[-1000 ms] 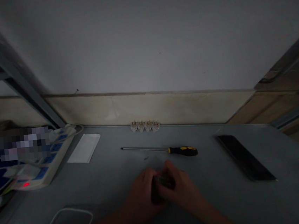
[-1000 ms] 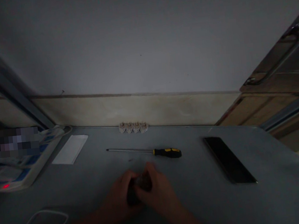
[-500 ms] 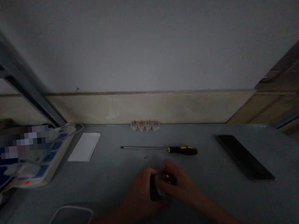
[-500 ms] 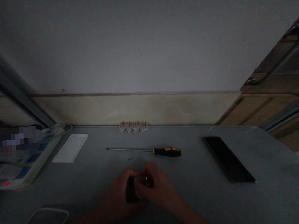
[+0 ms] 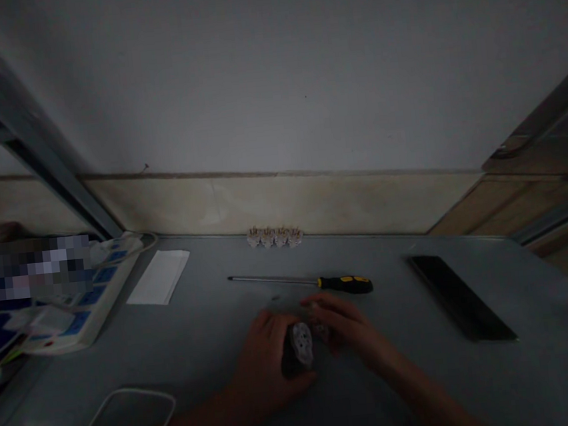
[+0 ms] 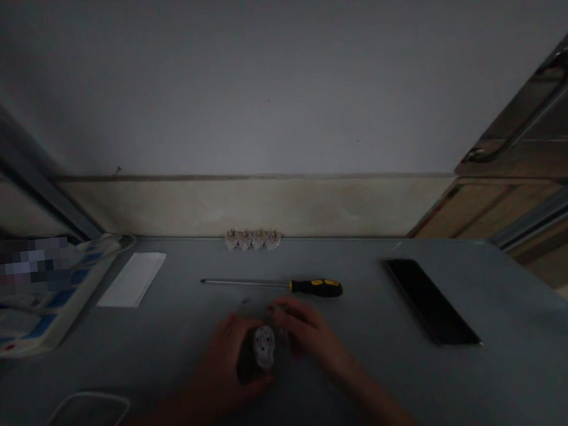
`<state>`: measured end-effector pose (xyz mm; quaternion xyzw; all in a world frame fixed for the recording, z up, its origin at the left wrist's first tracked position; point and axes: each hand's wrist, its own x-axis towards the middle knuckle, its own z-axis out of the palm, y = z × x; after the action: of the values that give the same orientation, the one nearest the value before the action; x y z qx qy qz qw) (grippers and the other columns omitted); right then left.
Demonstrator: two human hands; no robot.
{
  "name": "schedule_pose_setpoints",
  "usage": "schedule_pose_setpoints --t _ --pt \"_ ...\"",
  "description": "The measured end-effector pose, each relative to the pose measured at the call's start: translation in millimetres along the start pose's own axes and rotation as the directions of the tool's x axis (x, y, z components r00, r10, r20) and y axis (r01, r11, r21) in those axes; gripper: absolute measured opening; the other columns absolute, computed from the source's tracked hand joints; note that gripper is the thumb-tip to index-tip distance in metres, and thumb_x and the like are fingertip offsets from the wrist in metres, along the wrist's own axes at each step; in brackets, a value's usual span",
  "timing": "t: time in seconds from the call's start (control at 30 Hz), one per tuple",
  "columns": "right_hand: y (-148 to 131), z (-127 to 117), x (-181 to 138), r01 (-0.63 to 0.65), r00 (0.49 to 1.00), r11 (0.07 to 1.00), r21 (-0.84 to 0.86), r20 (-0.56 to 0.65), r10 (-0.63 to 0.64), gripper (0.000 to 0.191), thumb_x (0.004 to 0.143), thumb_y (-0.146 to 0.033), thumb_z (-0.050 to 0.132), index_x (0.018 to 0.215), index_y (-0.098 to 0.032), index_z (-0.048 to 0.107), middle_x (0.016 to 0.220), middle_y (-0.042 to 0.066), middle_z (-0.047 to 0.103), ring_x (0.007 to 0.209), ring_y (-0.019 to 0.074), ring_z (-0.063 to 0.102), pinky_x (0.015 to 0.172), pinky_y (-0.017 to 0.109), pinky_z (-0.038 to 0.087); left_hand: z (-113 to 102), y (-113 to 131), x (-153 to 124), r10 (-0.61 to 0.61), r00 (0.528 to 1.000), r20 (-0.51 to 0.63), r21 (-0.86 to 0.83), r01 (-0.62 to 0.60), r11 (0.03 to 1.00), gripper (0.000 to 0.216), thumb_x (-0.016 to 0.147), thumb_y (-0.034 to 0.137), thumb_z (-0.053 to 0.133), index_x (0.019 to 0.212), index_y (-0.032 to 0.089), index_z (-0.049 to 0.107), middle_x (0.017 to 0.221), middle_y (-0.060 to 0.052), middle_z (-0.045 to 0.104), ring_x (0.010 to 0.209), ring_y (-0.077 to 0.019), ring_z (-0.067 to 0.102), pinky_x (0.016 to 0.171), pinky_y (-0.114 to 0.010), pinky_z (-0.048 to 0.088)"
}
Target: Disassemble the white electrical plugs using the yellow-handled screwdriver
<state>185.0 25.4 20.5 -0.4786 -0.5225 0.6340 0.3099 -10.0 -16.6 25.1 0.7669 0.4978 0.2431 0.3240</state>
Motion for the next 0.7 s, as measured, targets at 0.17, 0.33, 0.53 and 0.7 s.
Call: schedule_pose_setpoints --t 0.17,0.33,0.53,0.7 --pt "1 -2 -1 -0.024 1.000 0.994 0.104 -0.018 0.026 0.049 0.080 -0.057 0.067 0.115 -0.023 0.065 0.081 0.001 0.062 0.062 0.0112 0.057 0.048 0.020 0.043 0 3 -2 0.072 0.995 0.073 0.090 -0.078 0.993 0.054 0.065 0.036 0.081 0.113 0.025 0.059 0.117 -0.008 0.062 0.109 -0.0336 0.056 0.097 -0.048 0.043" --pt "2 0 -1 -0.020 1.000 0.980 0.198 -0.011 0.023 0.049 0.077 -0.055 0.073 0.112 -0.022 0.061 0.093 0.004 0.069 0.076 0.0144 0.063 0.056 0.022 0.047 7 1 -7 0.193 0.963 0.188 0.142 -0.221 0.965 0.066 0.055 0.056 0.084 0.105 0.021 0.059 0.111 -0.009 0.064 0.104 -0.0351 0.057 0.097 -0.051 0.040" --pt "1 1 0 -0.041 0.997 0.941 0.336 0.078 0.015 0.051 0.073 -0.056 0.077 0.109 -0.023 0.063 0.095 0.004 0.069 0.079 0.0148 0.063 0.062 0.024 0.049 4 -5 -6 0.129 0.992 -0.010 -0.011 -0.129 0.992 0.055 0.062 0.048 0.081 0.101 0.023 0.052 0.100 -0.005 0.062 0.089 -0.0260 0.058 0.084 -0.040 0.046" --pt "0 7 -3 -0.094 0.983 0.912 0.399 0.184 0.021 0.049 0.072 -0.051 0.080 0.109 -0.023 0.064 0.098 0.006 0.069 0.083 0.0156 0.065 0.068 0.026 0.051 2 -9 2 0.026 0.978 -0.206 -0.180 -0.064 0.982 0.062 0.070 0.028 0.076 0.124 0.024 0.045 0.113 -0.007 0.057 0.098 -0.0259 0.059 0.082 -0.039 0.050"
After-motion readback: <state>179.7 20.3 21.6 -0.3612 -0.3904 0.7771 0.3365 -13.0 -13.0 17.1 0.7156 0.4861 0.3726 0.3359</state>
